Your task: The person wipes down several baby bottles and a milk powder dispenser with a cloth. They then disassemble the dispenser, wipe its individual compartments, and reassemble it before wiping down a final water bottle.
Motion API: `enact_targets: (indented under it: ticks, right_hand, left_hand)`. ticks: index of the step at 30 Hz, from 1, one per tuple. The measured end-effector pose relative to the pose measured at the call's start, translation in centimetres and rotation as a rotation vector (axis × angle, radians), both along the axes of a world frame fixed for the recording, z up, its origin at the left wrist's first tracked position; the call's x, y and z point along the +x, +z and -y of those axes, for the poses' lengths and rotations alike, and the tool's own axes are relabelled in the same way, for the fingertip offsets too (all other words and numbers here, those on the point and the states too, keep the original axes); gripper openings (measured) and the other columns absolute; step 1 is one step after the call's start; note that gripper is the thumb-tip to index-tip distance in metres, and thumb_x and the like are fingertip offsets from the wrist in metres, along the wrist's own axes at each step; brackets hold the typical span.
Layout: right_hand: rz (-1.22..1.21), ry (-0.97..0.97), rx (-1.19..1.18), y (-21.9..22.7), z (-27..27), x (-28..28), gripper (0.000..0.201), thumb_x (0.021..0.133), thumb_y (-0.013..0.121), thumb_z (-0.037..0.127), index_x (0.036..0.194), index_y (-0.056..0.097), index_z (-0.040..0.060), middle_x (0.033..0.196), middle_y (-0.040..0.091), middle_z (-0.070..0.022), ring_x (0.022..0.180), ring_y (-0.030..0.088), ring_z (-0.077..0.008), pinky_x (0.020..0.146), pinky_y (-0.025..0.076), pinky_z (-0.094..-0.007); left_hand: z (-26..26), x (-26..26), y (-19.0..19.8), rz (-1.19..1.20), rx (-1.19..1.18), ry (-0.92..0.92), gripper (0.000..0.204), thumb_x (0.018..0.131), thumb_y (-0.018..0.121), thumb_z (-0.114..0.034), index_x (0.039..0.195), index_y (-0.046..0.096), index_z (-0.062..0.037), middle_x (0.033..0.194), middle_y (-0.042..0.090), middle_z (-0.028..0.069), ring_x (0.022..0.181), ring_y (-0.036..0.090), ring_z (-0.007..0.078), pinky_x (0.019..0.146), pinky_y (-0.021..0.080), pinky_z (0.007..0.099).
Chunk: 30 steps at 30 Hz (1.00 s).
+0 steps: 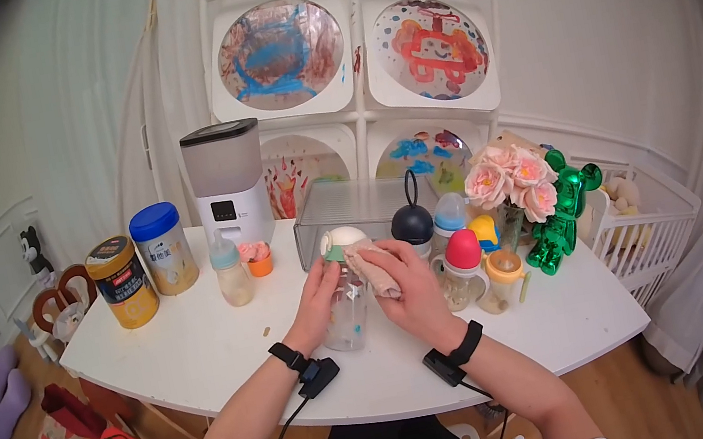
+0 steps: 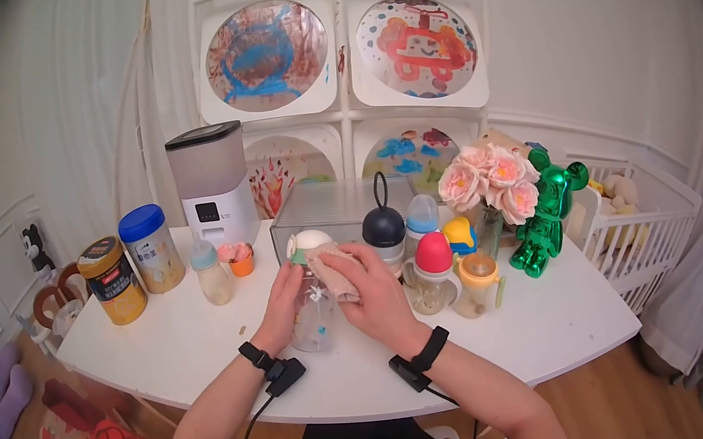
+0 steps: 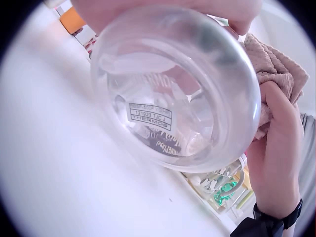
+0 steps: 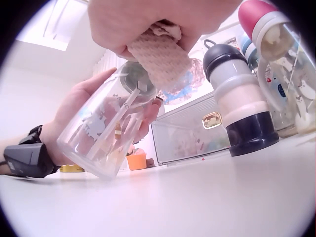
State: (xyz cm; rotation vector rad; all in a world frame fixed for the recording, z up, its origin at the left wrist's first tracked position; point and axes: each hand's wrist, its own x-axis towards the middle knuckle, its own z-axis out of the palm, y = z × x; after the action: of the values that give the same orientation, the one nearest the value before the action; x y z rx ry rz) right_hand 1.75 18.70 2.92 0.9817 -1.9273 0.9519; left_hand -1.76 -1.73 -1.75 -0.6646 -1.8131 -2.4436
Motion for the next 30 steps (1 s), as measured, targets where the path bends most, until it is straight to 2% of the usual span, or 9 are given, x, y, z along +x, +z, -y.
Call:
enact_targets:
  ticks: [4, 8, 10, 13, 17, 20, 25, 28, 30]
  right_hand:
    - [0.058, 0.059, 0.066, -0.1, 0.2, 0.7, 0.061, 0.079, 0.073, -0.002, 0.137, 0.066, 0.0138, 0.133, 0.060, -0.0153, 0.119, 0.064, -0.0379, 0.099, 0.055, -0.0426]
    - [0.143, 0.145, 0.161, 0.0, 0.2, 1.1, 0.058, 0.079, 0.072, -0.004, 0.135, 0.068, 0.0121, 0.133, 0.060, -0.0144, 0.119, 0.064, -0.0346, 0.102, 0.053, -0.0393]
    - [0.156, 0.165, 0.201, 0.0, 0.1, 1.1, 0.058, 0.079, 0.072, -0.004, 0.135, 0.069, 0.0124, 0.132, 0.060, -0.0140, 0.120, 0.063, -0.0343, 0.102, 0.053, -0.0394]
    - [0.184, 0.189, 0.258, -0.1, 0.0, 1.1, 0.060, 0.078, 0.072, -0.004, 0.135, 0.069, 0.0138, 0.133, 0.060, -0.0134, 0.121, 0.063, -0.0338, 0.102, 0.052, -0.0396]
    - [0.178, 0.216, 0.298, 0.3, 0.0, 1.4, 0.061, 0.077, 0.072, -0.004, 0.134, 0.069, 0.0149, 0.131, 0.061, -0.0128, 0.121, 0.063, -0.0341, 0.102, 0.053, -0.0398]
    - [0.165, 0.213, 0.317, 0.2, 0.1, 1.4, 0.061, 0.076, 0.072, -0.003, 0.133, 0.070, 0.0162, 0.131, 0.062, -0.0120, 0.120, 0.063, -0.0345, 0.101, 0.053, -0.0404]
    - [0.137, 0.176, 0.352, 0.6, 0.0, 1.9, 0.059, 0.075, 0.074, -0.001, 0.131, 0.072, 0.0192, 0.131, 0.063, -0.0110, 0.119, 0.064, -0.0346, 0.099, 0.055, -0.0419]
    - [0.053, 0.159, 0.364, 0.6, 0.3, 2.0, 0.059, 0.075, 0.076, 0.000, 0.130, 0.073, 0.0203, 0.132, 0.063, -0.0109, 0.120, 0.064, -0.0341, 0.100, 0.055, -0.0423]
    - [0.031, 0.171, 0.313, 0.5, 0.4, 2.0, 0.059, 0.075, 0.077, 0.000, 0.130, 0.073, 0.0207, 0.134, 0.063, -0.0105, 0.123, 0.064, -0.0336, 0.101, 0.055, -0.0422]
  left_hand:
    - [-0.2, -0.1, 0.1, -0.041, 0.106, 0.114, 0.053, 0.111, 0.055, -0.042, 0.151, 0.044, -0.0076, 0.131, 0.064, 0.0068, 0.119, 0.064, 0.0154, 0.102, 0.051, 0.0347]
    - [0.3, 0.0, 0.9, -0.017, 0.187, 0.079, 0.048, 0.112, 0.052, -0.043, 0.146, 0.048, -0.0089, 0.130, 0.064, 0.0091, 0.118, 0.066, 0.0182, 0.100, 0.055, 0.0370]
    - [0.4, -0.2, 1.0, 0.035, 0.250, 0.134, 0.048, 0.110, 0.055, -0.046, 0.140, 0.050, -0.0088, 0.120, 0.066, 0.0088, 0.109, 0.068, 0.0191, 0.093, 0.059, 0.0365]
    - [0.3, -0.1, 1.2, 0.048, 0.291, 0.227, 0.050, 0.109, 0.056, -0.049, 0.137, 0.051, -0.0078, 0.114, 0.067, 0.0082, 0.104, 0.069, 0.0195, 0.091, 0.060, 0.0371]
    - [0.5, -0.3, 1.3, 0.096, 0.328, 0.261, 0.048, 0.109, 0.056, -0.049, 0.133, 0.054, -0.0072, 0.114, 0.066, 0.0084, 0.103, 0.068, 0.0188, 0.090, 0.059, 0.0368]
    - [0.6, -0.3, 1.3, 0.100, 0.352, 0.279, 0.050, 0.108, 0.056, -0.052, 0.131, 0.056, -0.0069, 0.116, 0.066, 0.0089, 0.109, 0.067, 0.0198, 0.090, 0.058, 0.0377]
    - [1.1, -0.8, 1.1, 0.205, 0.435, 0.271, 0.065, 0.103, 0.054, -0.067, 0.131, 0.057, -0.0092, 0.116, 0.065, 0.0076, 0.101, 0.063, 0.0213, 0.090, 0.055, 0.0396]
    - [0.8, 0.3, 2.0, 0.299, 0.460, 0.316, 0.067, 0.101, 0.054, -0.071, 0.131, 0.059, -0.0110, 0.115, 0.065, 0.0069, 0.096, 0.061, 0.0224, 0.091, 0.053, 0.0399]
    - [1.8, -0.6, 1.3, 0.303, 0.471, 0.274, 0.067, 0.100, 0.054, -0.071, 0.131, 0.059, -0.0112, 0.114, 0.065, 0.0069, 0.098, 0.062, 0.0232, 0.092, 0.053, 0.0401]
